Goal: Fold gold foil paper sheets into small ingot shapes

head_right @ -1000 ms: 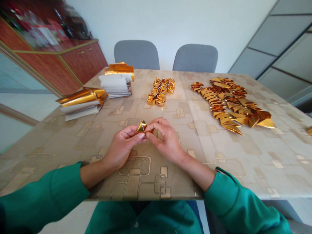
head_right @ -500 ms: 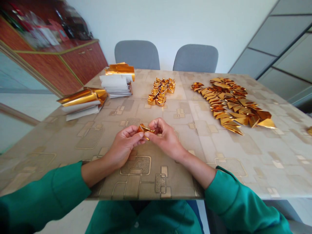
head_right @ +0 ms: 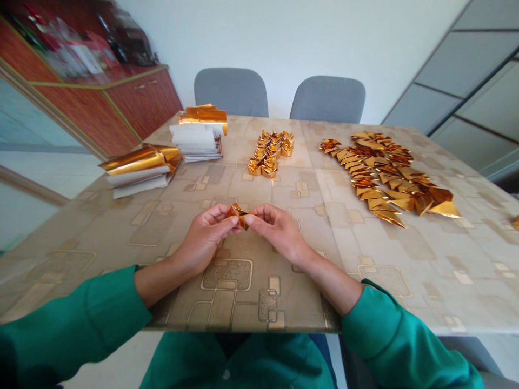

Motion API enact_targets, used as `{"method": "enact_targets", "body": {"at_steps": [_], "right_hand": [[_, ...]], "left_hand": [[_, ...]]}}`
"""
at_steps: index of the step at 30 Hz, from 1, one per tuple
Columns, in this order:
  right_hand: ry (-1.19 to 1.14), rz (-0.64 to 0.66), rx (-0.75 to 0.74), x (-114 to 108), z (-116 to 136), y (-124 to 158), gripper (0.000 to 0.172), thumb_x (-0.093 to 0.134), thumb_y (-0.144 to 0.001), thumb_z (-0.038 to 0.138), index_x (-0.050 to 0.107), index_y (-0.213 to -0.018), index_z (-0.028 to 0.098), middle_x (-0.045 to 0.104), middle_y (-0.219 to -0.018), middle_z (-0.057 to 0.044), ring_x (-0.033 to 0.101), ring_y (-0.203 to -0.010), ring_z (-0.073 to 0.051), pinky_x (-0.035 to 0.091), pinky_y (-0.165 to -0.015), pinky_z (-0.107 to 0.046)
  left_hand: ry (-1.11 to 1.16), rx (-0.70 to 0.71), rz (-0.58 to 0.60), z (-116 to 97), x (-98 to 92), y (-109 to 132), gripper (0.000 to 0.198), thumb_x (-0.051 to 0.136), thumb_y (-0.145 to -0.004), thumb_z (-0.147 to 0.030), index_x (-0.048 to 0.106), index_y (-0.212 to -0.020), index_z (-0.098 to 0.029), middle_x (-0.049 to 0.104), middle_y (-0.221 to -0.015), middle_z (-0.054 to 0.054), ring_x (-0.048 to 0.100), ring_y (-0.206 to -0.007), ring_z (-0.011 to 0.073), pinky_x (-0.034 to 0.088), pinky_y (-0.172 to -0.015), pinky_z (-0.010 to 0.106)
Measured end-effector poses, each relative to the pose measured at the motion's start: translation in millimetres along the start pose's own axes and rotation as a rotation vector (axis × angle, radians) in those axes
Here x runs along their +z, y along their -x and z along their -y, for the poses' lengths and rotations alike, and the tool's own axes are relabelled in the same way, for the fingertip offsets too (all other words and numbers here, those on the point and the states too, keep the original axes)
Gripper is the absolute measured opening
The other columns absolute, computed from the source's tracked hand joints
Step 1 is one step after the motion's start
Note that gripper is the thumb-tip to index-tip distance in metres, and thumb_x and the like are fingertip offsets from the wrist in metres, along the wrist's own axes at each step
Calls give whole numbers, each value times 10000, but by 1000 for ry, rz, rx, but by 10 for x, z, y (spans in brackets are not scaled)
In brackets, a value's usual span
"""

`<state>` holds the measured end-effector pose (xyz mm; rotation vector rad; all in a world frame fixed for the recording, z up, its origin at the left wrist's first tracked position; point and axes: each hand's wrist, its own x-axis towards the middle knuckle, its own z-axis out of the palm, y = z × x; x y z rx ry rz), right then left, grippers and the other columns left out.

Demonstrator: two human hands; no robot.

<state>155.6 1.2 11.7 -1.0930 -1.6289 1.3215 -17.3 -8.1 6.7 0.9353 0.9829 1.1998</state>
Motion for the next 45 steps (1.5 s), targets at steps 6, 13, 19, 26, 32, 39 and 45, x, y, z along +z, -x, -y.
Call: {"method": "enact_targets", "body": {"at_steps": [6, 13, 19, 26, 32, 39, 45], "right_hand": [[101, -40, -110, 69, -90, 19, 183, 657, -819, 332, 527, -784, 207, 596, -728, 9, 525, -666, -132, 412, -634, -284], [-90, -30, -102, 63, -97, 5, 268, 704, -800, 395, 513, -771, 210, 593, -708, 23, 543, -646, -129, 418, -623, -280], [-137, -11, 2, 33, -12, 2, 300, 718, -790, 463, 588, -752, 195, 600, -670, 25, 497, -594, -106, 394, -579, -253], [-102, 6, -18, 15, 0, 14, 321, 680, -822, 501, 613, -746, 196, 637, -688, 7, 536, -627, -121, 435, -618, -267], [-112, 10, -29, -9, -40, -14, 342, 659, -825, 540, 645, -774, 202, 668, -723, -6, 570, -650, -131, 465, -651, -284], [-58, -7, -54, 7, -38, -4, 322, 664, -821, 539, 658, -842, 217, 655, -761, 5, 570, -686, -136, 459, -661, -280], [-59, -8, -77, -8, -44, -6, 329, 687, -809, 517, 597, -764, 203, 635, -712, 9, 545, -654, -129, 440, -635, -274]], "left_hand": [[112, -87, 39, 16, -2, 29, 204, 800, -683, -238, 642, -787, -161, 640, -814, -14, 612, -749, 105, 520, -718, 249], [157, -86, 62, 38, -17, 18, 285, 826, -671, -228, 673, -905, -174, 687, -869, 0, 632, -777, 109, 513, -755, 255], [99, -18, 52, 57, -50, -21, 211, 822, -677, -221, 674, -808, -148, 676, -767, -3, 600, -690, 93, 483, -696, 229], [93, -45, 44, 30, -48, -22, 227, 832, -645, -207, 664, -784, -145, 676, -751, -1, 603, -673, 98, 483, -682, 237], [129, -82, 42, 5, -51, -23, 244, 838, -624, -193, 649, -771, -144, 677, -744, -5, 610, -668, 93, 495, -679, 237], [115, -92, 23, 28, -58, -25, 286, 853, -614, -199, 621, -775, -155, 685, -730, -17, 618, -635, 85, 494, -654, 223], [139, -169, 77, 33, -60, -16, 296, 867, -594, -189, 589, -688, -148, 670, -648, -12, 626, -614, 93, 497, -624, 212]]}}
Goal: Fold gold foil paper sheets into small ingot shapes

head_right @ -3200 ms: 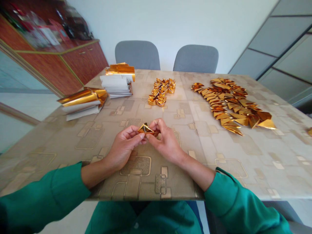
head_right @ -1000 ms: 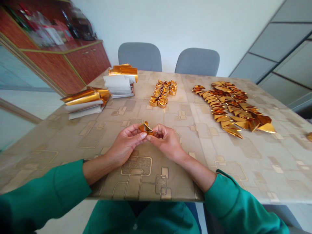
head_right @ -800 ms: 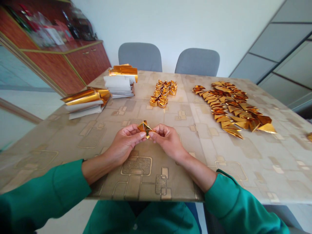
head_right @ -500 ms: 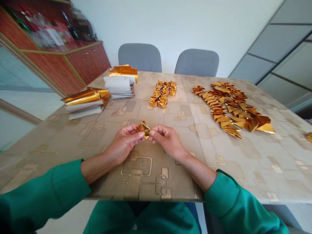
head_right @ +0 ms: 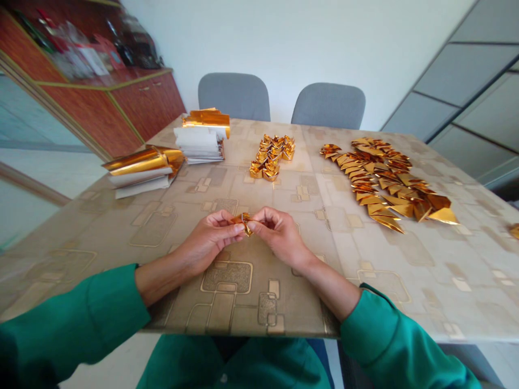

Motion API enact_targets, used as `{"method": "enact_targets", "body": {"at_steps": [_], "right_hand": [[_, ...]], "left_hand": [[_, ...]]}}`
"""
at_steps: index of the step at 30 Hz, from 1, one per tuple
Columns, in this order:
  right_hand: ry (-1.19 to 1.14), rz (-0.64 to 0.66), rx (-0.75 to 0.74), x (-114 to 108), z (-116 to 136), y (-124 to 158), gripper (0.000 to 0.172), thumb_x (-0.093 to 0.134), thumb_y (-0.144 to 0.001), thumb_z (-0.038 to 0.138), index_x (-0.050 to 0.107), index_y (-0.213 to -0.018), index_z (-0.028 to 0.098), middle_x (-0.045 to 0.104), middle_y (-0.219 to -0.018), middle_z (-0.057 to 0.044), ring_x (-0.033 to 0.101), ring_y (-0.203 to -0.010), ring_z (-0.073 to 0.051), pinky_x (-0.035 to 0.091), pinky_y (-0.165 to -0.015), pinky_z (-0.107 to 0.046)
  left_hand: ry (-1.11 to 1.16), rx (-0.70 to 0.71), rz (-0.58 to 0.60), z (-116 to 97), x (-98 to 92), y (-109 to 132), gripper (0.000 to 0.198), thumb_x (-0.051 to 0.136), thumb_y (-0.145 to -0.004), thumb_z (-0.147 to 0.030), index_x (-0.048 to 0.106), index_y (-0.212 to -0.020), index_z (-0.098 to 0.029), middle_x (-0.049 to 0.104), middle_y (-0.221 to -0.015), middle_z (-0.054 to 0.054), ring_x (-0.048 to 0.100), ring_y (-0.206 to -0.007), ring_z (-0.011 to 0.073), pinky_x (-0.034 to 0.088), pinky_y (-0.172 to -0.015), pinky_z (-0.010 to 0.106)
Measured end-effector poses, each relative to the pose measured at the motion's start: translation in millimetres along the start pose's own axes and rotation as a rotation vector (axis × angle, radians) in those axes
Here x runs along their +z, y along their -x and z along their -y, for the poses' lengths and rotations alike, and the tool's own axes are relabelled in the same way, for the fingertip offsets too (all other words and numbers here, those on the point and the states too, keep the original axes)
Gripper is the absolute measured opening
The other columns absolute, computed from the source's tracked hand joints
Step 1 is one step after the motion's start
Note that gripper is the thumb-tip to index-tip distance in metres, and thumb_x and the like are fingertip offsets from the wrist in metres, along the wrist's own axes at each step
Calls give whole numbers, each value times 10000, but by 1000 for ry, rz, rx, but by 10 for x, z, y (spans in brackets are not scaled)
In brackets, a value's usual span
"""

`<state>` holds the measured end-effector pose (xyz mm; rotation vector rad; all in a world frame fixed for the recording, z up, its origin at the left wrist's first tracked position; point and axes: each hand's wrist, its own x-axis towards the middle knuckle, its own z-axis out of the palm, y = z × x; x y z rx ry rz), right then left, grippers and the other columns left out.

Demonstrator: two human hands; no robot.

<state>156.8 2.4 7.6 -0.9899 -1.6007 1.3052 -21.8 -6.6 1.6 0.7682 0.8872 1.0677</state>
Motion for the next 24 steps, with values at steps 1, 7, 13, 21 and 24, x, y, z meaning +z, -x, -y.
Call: {"method": "enact_targets", "body": {"at_steps": [1, 7, 13, 21, 24], "right_hand": [[2, -1, 4, -7, 2, -1, 330, 687, -809, 520, 597, -761, 205, 636, -710, 8, 540, -646, -129, 437, -629, -274], [34, -75, -20, -6, 33, 17, 313, 688, -813, 482, 583, -722, 202, 558, -653, 24, 467, -583, -114, 384, -569, -262], [57, -38, -22, -6, 70, 34, 298, 674, -826, 435, 558, -684, 200, 540, -630, 28, 461, -572, -113, 368, -554, -259], [66, 33, -11, -2, 35, 32, 254, 668, -831, 382, 577, -697, 187, 562, -635, 27, 464, -575, -102, 361, -555, -244], [54, 47, -10, 15, 18, 31, 248, 669, -830, 389, 595, -725, 177, 595, -673, 11, 495, -607, -107, 372, -578, -246]], "left_hand": [[24, -21, 13, 3, 0, -3, 292, 869, -595, -190, 600, -703, -148, 682, -678, -8, 636, -628, 94, 512, -646, 218], [84, 9, 38, 15, 18, 11, 211, 801, -723, -292, 639, -756, -161, 696, -754, -3, 668, -716, 109, 559, -725, 251], [-2, 76, 68, 17, 9, 28, 202, 783, -742, -299, 652, -856, -197, 700, -808, -10, 655, -683, 117, 554, -669, 260], [-199, 207, 23, -9, 9, 15, 224, 762, -761, -363, 664, -763, -162, 632, -731, -11, 587, -645, 99, 487, -553, 190], [-227, 257, 21, -18, 10, 6, 250, 759, -765, -363, 643, -727, -145, 606, -666, -19, 562, -582, 84, 471, -546, 187]]}}
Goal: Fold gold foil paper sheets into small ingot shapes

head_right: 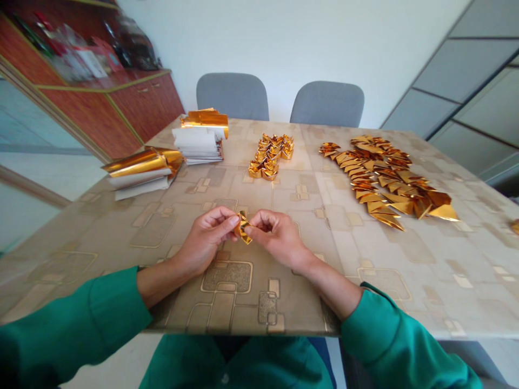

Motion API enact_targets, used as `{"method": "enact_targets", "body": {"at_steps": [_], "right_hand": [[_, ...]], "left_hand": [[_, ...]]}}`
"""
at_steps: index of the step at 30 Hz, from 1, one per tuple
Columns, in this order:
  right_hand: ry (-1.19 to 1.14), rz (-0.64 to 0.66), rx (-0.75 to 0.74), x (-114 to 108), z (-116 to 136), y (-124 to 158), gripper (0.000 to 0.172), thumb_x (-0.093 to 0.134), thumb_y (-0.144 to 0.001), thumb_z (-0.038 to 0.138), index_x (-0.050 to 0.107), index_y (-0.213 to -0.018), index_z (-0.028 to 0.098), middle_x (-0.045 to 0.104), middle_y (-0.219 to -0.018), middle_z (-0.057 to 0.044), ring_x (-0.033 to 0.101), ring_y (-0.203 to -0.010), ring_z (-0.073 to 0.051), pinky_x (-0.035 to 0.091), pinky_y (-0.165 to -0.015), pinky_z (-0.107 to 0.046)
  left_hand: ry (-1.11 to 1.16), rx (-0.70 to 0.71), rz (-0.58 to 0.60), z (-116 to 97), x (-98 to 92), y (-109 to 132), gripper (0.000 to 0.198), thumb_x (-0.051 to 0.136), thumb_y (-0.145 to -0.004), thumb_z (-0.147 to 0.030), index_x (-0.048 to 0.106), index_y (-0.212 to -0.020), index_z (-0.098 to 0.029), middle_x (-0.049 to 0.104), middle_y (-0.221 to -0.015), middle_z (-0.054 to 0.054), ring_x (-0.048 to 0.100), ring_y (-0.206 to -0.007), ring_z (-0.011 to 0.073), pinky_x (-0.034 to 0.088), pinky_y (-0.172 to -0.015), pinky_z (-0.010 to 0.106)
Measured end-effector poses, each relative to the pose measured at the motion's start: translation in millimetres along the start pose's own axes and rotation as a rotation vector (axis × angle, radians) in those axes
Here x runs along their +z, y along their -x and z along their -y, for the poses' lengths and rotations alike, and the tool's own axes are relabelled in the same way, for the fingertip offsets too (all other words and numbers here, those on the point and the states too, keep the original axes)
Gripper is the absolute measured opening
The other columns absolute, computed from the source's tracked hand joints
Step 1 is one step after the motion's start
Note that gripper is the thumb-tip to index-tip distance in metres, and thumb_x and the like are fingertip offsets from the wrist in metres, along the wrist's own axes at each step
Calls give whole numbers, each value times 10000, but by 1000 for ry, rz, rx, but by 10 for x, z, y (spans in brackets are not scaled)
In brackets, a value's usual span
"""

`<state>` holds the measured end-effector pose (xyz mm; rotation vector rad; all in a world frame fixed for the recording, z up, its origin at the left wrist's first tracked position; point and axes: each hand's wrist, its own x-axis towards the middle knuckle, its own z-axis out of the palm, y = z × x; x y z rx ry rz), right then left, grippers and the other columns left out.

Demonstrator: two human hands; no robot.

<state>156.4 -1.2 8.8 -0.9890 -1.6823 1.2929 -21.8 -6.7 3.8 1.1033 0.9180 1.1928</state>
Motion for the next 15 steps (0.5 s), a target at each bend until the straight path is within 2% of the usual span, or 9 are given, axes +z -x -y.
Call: {"method": "enact_targets", "body": {"at_steps": [3, 5, 8, 11, 15], "right_hand": [[-24, 3, 5, 10, -9, -10, 244, 673, -827, 393, 606, -748, 172, 611, -696, 5, 508, -622, -108, 381, -594, -249], [-44, -18, 3, 12, -10, -19, 244, 676, -825, 399, 607, -759, 174, 605, -692, 10, 500, -614, -106, 376, -587, -247], [-65, -128, -22, 15, -6, -28, 250, 683, -821, 405, 594, -751, 182, 560, -656, 31, 463, -586, -99, 356, -569, -243], [-59, -231, -59, 25, -3, -29, 238, 687, -821, 397, 596, -763, 184, 555, -669, 31, 459, -594, -100, 355, -573, -245], [3, -263, -103, 54, 4, -15, 198, 663, -838, 373, 607, -787, 190, 587, -705, 14, 498, -635, -116, 386, -598, -255]], "left_hand": [[26, -9, -10, 22, -2, -7, 256, 775, -752, -360, 645, -740, -140, 618, -684, -15, 569, -582, 83, 485, -557, 193], [99, -58, -7, 39, 0, -7, 279, 755, -770, -404, 673, -840, -147, 648, -756, 4, 606, -635, 103, 520, -586, 217], [222, -126, -11, 42, 9, 0, 352, 677, -832, -469, 666, -1018, -170, 680, -857, 33, 655, -731, 139, 558, -642, 261], [260, -134, -43, 23, 26, 15, 245, 736, -800, -369, 649, -893, -161, 678, -847, 18, 651, -740, 119, 553, -664, 236], [272, -147, -47, 4, 54, 41, 236, 814, -706, -291, 650, -785, -142, 657, -749, -8, 623, -682, 88, 531, -642, 197]]}}
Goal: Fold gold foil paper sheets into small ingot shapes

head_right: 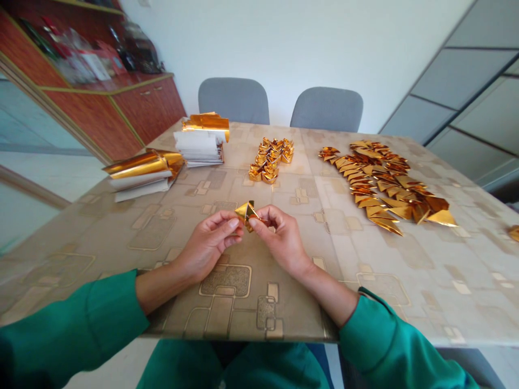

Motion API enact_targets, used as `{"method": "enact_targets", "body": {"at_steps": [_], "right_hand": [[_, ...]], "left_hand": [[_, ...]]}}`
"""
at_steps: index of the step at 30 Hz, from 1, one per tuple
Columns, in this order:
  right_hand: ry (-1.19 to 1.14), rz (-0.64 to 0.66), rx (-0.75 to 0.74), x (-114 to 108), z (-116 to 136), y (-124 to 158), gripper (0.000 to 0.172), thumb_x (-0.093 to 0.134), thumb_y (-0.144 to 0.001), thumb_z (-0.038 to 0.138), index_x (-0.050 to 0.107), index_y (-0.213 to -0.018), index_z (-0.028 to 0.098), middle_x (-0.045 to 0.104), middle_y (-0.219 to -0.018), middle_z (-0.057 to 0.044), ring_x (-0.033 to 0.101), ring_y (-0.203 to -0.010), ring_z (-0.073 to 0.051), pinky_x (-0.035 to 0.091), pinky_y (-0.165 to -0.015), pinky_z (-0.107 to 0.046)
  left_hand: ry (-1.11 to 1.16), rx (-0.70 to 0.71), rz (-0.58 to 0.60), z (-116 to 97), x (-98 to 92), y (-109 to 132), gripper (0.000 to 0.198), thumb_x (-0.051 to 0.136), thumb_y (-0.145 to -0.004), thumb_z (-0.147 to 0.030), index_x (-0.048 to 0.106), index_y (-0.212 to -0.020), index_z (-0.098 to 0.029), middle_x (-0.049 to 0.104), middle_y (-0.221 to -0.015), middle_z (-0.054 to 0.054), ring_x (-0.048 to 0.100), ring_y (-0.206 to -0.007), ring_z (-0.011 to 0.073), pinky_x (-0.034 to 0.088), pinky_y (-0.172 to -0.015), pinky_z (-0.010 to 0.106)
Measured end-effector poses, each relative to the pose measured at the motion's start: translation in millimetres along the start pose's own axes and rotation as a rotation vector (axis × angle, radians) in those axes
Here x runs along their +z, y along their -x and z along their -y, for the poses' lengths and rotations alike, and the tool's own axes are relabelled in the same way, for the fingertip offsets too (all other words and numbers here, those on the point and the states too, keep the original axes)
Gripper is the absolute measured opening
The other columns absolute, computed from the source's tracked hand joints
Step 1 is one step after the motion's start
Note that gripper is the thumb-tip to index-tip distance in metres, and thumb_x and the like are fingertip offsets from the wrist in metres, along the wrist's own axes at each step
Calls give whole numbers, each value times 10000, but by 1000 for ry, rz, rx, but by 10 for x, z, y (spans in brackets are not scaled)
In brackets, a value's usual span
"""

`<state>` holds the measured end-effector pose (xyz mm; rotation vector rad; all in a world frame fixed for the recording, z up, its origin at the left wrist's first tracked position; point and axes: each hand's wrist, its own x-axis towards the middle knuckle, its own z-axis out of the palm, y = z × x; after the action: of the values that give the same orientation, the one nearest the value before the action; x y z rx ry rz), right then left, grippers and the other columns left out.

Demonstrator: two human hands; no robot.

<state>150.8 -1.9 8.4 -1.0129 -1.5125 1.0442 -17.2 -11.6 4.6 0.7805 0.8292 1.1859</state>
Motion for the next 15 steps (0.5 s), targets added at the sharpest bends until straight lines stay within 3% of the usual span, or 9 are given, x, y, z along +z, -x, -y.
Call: {"method": "enact_targets", "body": {"at_steps": [6, 15], "right_hand": [[196, -17, -113, 23, 34, 27, 134, 616, -861, 304, 596, -777, 200, 606, -700, 8, 522, -646, -126, 419, -637, -267], [312, -9, -198, 33, 37, 46, 92, 593, -880, 235, 589, -801, 188, 619, -710, 7, 548, -643, -116, 424, -626, -256]], "left_hand": [[-11, 2, -26, 9, 17, 6, 241, 829, -674, -281, 667, -774, -133, 659, -687, -4, 614, -652, 88, 520, -633, 201], [10, -3, -23, 30, 6, -17, 251, 829, -676, -282, 661, -795, -139, 681, -705, -2, 630, -628, 88, 511, -631, 210]]}}
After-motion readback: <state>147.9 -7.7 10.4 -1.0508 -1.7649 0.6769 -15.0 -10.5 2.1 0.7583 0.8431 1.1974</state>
